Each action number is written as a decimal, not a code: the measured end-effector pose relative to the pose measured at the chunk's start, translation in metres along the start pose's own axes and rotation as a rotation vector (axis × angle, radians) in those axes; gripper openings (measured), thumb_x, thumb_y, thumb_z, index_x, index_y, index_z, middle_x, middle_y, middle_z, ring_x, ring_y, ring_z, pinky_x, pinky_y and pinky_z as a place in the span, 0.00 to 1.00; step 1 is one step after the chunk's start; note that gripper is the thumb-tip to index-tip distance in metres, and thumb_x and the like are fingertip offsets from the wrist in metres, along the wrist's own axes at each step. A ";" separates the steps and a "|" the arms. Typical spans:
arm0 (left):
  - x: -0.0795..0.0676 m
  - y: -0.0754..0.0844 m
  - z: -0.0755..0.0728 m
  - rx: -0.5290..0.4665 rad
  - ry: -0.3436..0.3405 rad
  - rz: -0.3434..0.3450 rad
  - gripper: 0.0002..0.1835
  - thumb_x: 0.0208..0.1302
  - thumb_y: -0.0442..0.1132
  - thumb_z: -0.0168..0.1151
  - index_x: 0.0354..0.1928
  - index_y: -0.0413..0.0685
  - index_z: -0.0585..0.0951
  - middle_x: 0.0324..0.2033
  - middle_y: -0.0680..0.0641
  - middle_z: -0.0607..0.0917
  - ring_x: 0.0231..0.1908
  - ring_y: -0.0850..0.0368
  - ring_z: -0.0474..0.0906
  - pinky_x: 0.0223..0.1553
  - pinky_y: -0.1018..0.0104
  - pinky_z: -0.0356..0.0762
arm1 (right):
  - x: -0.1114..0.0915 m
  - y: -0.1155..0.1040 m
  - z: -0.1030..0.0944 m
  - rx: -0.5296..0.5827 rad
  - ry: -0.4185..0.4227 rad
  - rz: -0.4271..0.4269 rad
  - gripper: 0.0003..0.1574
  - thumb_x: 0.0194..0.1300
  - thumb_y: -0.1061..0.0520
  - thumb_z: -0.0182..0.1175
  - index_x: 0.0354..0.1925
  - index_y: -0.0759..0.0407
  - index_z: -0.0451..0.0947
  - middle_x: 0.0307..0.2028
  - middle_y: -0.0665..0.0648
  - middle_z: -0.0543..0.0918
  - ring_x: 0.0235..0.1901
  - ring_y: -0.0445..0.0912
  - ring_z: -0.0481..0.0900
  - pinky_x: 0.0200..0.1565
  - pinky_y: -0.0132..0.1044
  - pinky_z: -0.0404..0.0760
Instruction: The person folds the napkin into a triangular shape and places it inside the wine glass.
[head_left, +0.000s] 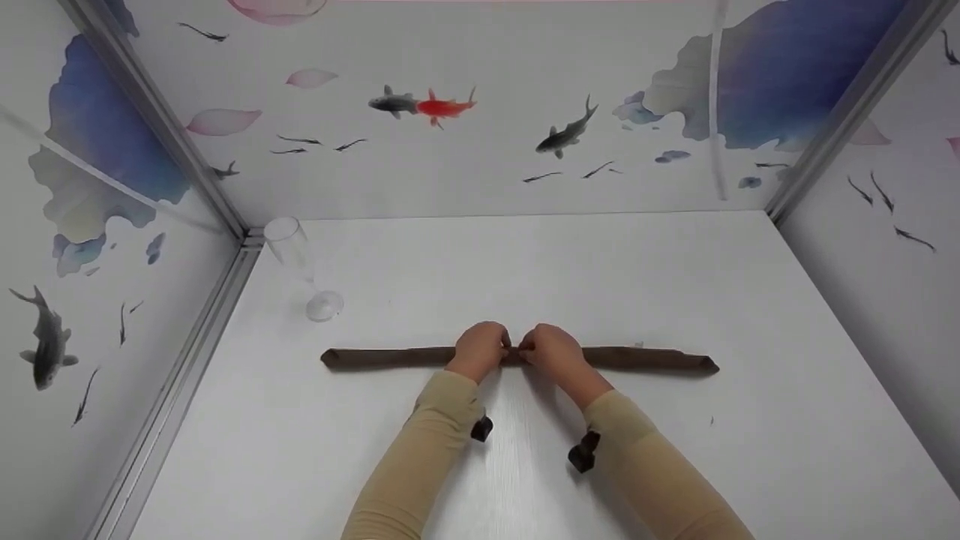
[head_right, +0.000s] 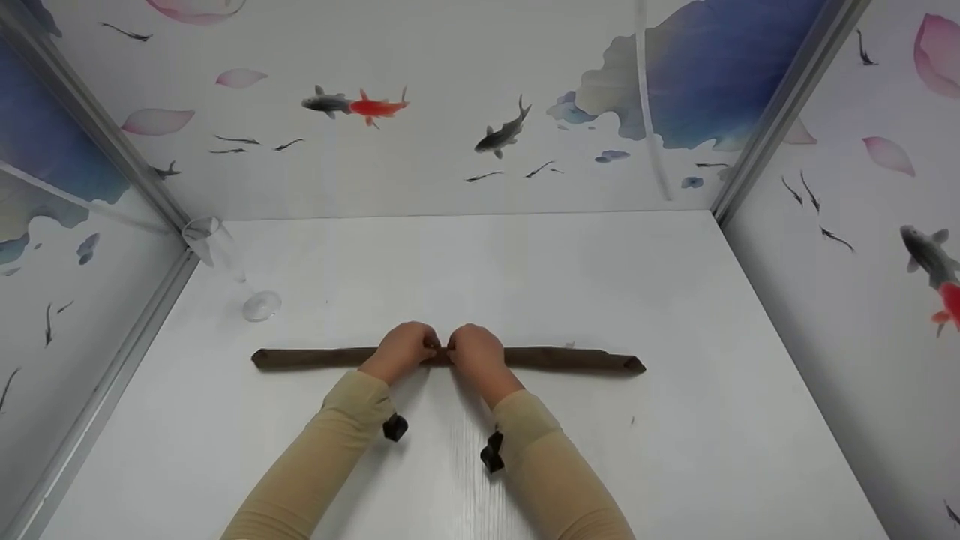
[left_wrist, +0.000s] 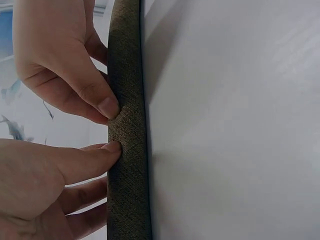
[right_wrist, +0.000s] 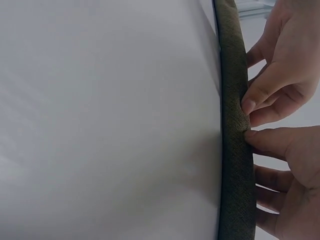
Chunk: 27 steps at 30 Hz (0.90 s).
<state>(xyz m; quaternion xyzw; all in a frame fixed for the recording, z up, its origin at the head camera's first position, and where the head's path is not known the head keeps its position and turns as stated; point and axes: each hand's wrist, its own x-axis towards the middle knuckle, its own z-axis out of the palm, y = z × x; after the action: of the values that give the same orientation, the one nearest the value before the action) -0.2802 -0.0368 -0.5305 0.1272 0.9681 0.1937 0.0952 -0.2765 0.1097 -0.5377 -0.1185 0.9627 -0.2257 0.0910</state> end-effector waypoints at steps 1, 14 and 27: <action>0.000 0.000 0.000 0.001 0.000 0.000 0.06 0.63 0.35 0.67 0.41 0.45 0.86 0.40 0.48 0.85 0.45 0.52 0.80 0.47 0.60 0.77 | -0.001 -0.001 0.000 -0.009 0.006 -0.006 0.06 0.63 0.60 0.66 0.37 0.59 0.88 0.35 0.54 0.86 0.39 0.50 0.82 0.44 0.44 0.80; -0.003 0.000 0.004 -0.010 0.014 -0.009 0.05 0.62 0.35 0.68 0.40 0.48 0.87 0.37 0.49 0.85 0.42 0.53 0.80 0.45 0.61 0.77 | -0.005 -0.006 0.001 -0.061 -0.003 -0.007 0.03 0.60 0.64 0.64 0.30 0.59 0.84 0.27 0.52 0.82 0.29 0.46 0.76 0.37 0.43 0.78; -0.010 0.002 0.006 0.056 0.108 0.046 0.04 0.59 0.35 0.70 0.35 0.48 0.85 0.33 0.51 0.86 0.38 0.52 0.82 0.37 0.58 0.79 | -0.008 -0.010 0.004 -0.105 0.038 -0.056 0.05 0.60 0.63 0.66 0.28 0.59 0.79 0.24 0.52 0.78 0.28 0.47 0.74 0.35 0.43 0.77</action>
<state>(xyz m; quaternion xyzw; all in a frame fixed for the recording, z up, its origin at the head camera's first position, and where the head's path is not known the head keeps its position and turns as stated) -0.2688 -0.0361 -0.5344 0.1411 0.9737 0.1755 0.0346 -0.2661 0.1010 -0.5356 -0.1457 0.9711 -0.1794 0.0601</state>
